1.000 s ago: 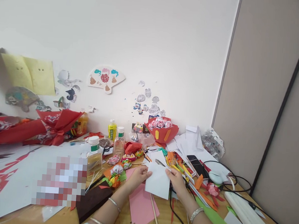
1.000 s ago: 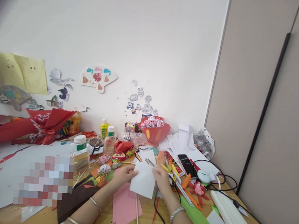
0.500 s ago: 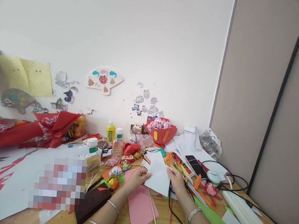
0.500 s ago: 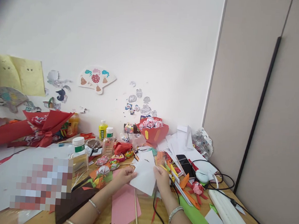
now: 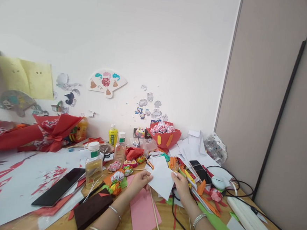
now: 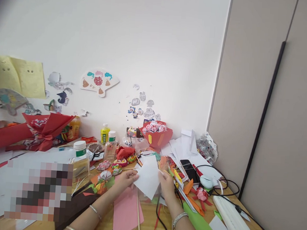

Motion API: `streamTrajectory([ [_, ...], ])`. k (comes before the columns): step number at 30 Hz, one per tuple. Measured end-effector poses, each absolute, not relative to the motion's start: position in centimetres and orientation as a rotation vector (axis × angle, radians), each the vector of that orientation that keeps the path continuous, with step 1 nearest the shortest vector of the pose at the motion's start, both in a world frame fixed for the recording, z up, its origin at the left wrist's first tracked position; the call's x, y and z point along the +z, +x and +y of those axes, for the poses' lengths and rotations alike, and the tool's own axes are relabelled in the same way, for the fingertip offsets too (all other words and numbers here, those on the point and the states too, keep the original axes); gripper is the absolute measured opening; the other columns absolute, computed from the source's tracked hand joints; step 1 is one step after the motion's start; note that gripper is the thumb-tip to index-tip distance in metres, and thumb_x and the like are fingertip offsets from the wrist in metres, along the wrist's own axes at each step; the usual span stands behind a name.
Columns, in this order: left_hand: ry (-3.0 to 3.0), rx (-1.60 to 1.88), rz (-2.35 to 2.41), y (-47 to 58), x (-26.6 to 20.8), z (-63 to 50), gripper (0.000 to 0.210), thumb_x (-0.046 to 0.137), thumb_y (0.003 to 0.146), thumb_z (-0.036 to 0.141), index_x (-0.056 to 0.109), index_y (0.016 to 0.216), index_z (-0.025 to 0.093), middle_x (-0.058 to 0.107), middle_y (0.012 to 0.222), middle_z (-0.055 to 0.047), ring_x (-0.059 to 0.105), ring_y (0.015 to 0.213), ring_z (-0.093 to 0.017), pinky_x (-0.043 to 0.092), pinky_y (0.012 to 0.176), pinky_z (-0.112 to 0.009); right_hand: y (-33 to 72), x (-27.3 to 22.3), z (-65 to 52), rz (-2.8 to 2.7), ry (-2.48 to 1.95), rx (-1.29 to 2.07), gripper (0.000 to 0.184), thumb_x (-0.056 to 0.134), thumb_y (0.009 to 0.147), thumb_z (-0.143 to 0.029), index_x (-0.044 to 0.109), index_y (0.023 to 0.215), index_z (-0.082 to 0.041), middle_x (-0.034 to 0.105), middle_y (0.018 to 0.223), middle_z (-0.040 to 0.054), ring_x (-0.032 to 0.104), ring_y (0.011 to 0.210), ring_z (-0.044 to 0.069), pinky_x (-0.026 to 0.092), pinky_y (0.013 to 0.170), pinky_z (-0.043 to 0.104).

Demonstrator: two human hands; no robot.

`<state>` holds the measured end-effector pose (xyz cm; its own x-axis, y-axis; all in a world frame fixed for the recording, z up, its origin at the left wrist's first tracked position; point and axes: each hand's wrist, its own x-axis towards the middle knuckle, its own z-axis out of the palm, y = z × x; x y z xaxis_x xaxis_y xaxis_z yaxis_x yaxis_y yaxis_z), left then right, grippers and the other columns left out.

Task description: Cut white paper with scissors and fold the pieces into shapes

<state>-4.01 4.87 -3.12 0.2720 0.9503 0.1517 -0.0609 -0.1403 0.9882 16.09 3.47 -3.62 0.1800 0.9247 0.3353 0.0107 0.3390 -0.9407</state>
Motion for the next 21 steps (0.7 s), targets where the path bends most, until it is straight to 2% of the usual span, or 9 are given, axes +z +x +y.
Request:
streamTrajectory([
  [2,1.315,1.220,0.900,-4.2,-2.9,5.2,0.043,0.071,0.055,0.053,0.053,0.067,0.016,0.049,0.034,0.009,0.044,0.029,-0.007,0.031,0.036,-0.018,16.0,-3.7,3.4,-1.284,-1.042,0.860,0.030,0.060,0.065,-0.046,0.059,0.056,-0.017,0.057,0.049,-0.0013,0.051,0.053,0.017,0.036,0.050,0.026],
  [5,1.239,1.307,0.879,-4.8,-2.5,5.5,0.046,0.070,0.056,0.054,0.055,0.077,0.016,0.047,0.036,0.010,0.042,0.030,-0.006,0.033,0.038,-0.018,15.7,-4.0,3.4,-1.362,-1.043,0.914,0.033,0.063,0.063,-0.041,0.048,0.043,-0.019,0.045,0.038,-0.0055,0.041,0.043,0.012,0.030,0.045,0.024],
  [8,1.166,1.357,0.817,-5.3,-2.1,5.4,0.047,0.068,0.060,0.054,0.057,0.084,0.015,0.042,0.035,0.011,0.040,0.032,-0.006,0.034,0.040,-0.018,15.3,-4.1,3.3,-1.396,-1.035,0.980,0.037,0.063,0.063,-0.043,0.043,0.042,-0.020,0.040,0.036,-0.0071,0.035,0.039,0.010,0.026,0.043,0.023],
  [11,1.087,1.381,0.695,-5.5,-1.8,5.0,0.049,0.065,0.064,0.054,0.058,0.092,0.015,0.048,0.044,0.008,0.048,0.042,-0.007,0.042,0.051,-0.021,14.9,-3.7,2.8,-1.357,-1.012,1.059,0.039,0.056,0.068,-0.051,0.044,0.048,-0.020,0.039,0.038,-0.0075,0.034,0.038,0.009,0.027,0.042,0.023],
  [13,1.088,1.349,0.646,-5.2,-1.7,4.6,0.055,0.065,0.064,0.055,0.056,0.103,0.017,0.057,0.058,0.003,0.056,0.054,-0.011,0.046,0.061,-0.026,14.5,-3.2,2.2,-1.251,-0.943,1.153,0.038,0.054,0.070,-0.052,0.045,0.052,-0.020,0.039,0.041,-0.0072,0.035,0.039,0.009,0.029,0.043,0.023],
  [15,1.182,1.277,0.628,-4.7,-1.6,4.0,0.067,0.070,0.060,0.053,0.051,0.115,0.020,0.064,0.082,-0.004,0.061,0.070,-0.016,0.047,0.069,-0.031,14.2,-2.7,1.6,-1.121,-0.846,1.267,0.036,0.057,0.070,-0.050,0.046,0.054,-0.020,0.041,0.043,-0.0067,0.035,0.040,0.009,0.030,0.044,0.024],
  [18,1.423,1.168,0.557,-3.7,-1.4,2.7,0.089,0.079,0.052,0.044,0.038,0.129,0.024,0.057,0.117,-0.011,0.055,0.103,-0.024,0.043,0.087,-0.037,13.5,-2.4,0.8,-1.082,-0.760,1.417,0.035,0.060,0.069,-0.048,0.047,0.053,-0.019,0.042,0.042,-0.0062,0.035,0.039,0.009,0.029,0.044,0.024],
  [21,1.524,1.173,0.552,-3.1,-1.2,1.8,0.100,0.079,0.050,0.046,0.029,0.135,0.025,0.051,0.126,-0.012,0.047,0.114,-0.028,0.040,0.092,-0.041,13.0,-2.5,0.4,-1.117,-0.760,1.569,0.034,0.060,0.070,-0.049,0.053,0.058,-0.017,0.041,0.040,-0.0072,0.031,0.037,0.007,0.026,0.043,0.022],
])
